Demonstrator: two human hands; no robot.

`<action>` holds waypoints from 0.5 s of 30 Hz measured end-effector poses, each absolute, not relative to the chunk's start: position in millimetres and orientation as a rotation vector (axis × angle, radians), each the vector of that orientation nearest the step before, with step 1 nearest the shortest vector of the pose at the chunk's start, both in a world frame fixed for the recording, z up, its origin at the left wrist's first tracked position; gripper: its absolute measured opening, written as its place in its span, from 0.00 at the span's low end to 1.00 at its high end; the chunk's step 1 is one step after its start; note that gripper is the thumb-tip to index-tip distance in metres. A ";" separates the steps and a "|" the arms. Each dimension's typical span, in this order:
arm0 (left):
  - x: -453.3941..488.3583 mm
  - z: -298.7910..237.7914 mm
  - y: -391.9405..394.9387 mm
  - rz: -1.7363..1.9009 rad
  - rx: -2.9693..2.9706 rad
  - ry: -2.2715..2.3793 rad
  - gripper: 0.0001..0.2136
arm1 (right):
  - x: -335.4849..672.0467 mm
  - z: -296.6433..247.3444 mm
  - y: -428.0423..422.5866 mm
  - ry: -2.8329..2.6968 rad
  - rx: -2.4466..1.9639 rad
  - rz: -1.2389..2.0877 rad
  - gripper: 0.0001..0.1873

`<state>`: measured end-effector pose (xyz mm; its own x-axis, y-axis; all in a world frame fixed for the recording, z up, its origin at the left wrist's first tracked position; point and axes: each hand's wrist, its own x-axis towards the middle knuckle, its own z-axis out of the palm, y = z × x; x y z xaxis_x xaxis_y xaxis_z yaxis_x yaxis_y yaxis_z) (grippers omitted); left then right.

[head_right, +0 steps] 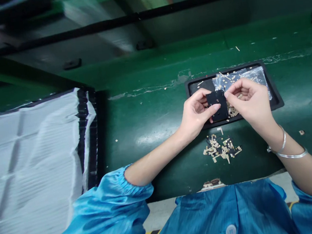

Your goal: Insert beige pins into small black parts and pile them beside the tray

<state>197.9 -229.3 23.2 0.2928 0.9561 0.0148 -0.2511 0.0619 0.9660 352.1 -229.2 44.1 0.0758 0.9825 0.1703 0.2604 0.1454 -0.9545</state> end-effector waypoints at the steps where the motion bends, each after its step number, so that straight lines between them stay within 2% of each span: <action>1: 197.6 22.5 -228.7 1.082 1.121 0.807 0.14 | 352.3 44.8 -229.0 -1.390 -1.321 0.895 0.06; 7: 197.0 24.5 -228.0 1.052 1.050 0.740 0.16 | 356.0 50.9 -225.8 -1.318 -1.270 1.038 0.04; 15: 195.2 25.4 -226.6 0.981 0.984 0.692 0.15 | 362.2 58.3 -219.6 -1.266 -1.192 1.443 0.14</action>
